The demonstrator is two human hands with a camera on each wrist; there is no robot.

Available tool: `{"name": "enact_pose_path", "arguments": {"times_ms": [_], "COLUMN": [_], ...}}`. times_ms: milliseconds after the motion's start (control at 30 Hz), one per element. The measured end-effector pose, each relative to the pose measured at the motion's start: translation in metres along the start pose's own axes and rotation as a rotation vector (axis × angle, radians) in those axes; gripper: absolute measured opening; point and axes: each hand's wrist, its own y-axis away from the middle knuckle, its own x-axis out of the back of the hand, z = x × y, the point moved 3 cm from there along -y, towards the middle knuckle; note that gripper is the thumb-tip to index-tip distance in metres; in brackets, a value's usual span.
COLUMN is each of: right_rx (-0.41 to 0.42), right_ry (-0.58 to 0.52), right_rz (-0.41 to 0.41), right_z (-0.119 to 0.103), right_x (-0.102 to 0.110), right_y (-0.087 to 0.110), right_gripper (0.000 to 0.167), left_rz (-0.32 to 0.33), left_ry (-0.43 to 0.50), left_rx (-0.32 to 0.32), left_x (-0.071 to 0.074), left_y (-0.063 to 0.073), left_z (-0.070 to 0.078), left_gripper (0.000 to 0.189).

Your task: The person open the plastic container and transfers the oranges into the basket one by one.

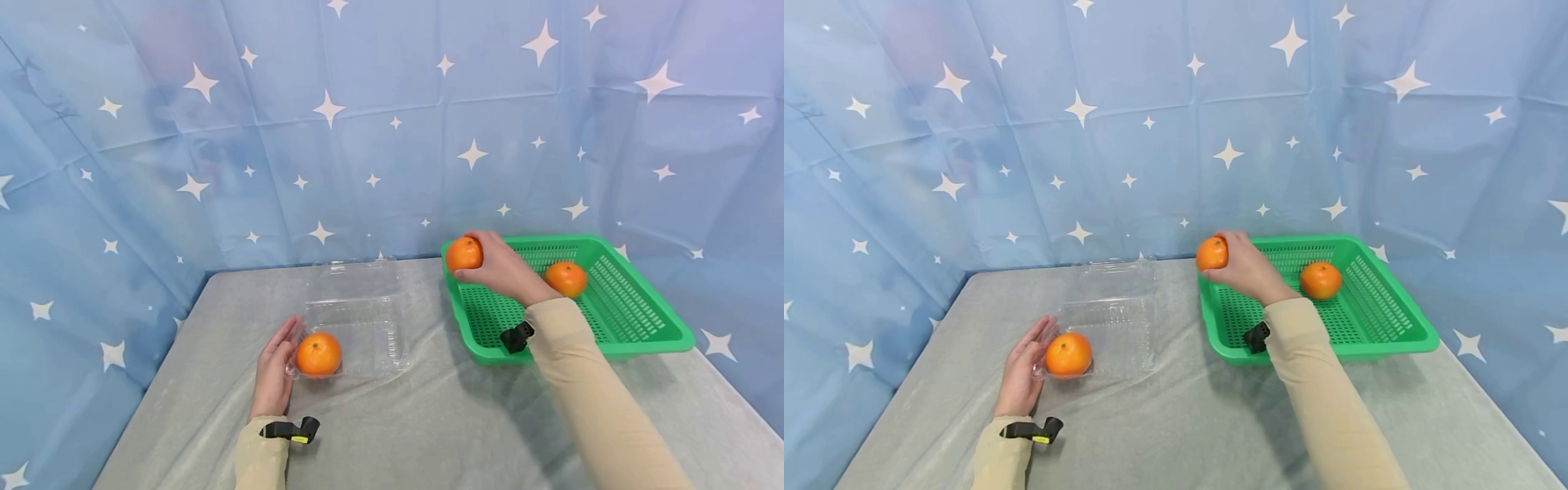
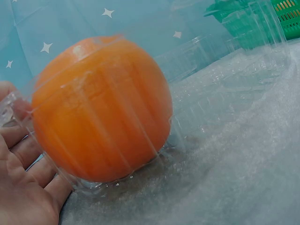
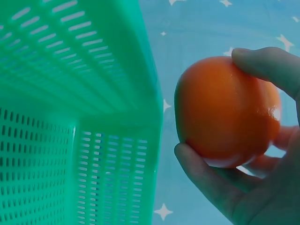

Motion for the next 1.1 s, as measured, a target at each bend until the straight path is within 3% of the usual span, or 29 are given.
{"name": "enact_pose_path", "arguments": {"times_ms": [267,1100], "right_rx": [-0.009,-0.003], "right_ry": [-0.082,-0.102], "right_rz": [-0.001,-0.053], "right_z": [0.010,0.039], "right_x": [0.004,0.018], "right_y": [-0.004,-0.023], "right_gripper": [0.076,0.074], "left_rz": [0.005,-0.001], "left_ry": [0.002,-0.006], "left_rx": [-0.002,-0.005], "left_x": [0.000,0.001], "left_y": [-0.001,-0.001], "left_z": [0.000,-0.002], "left_gripper": [0.049,0.050]}}
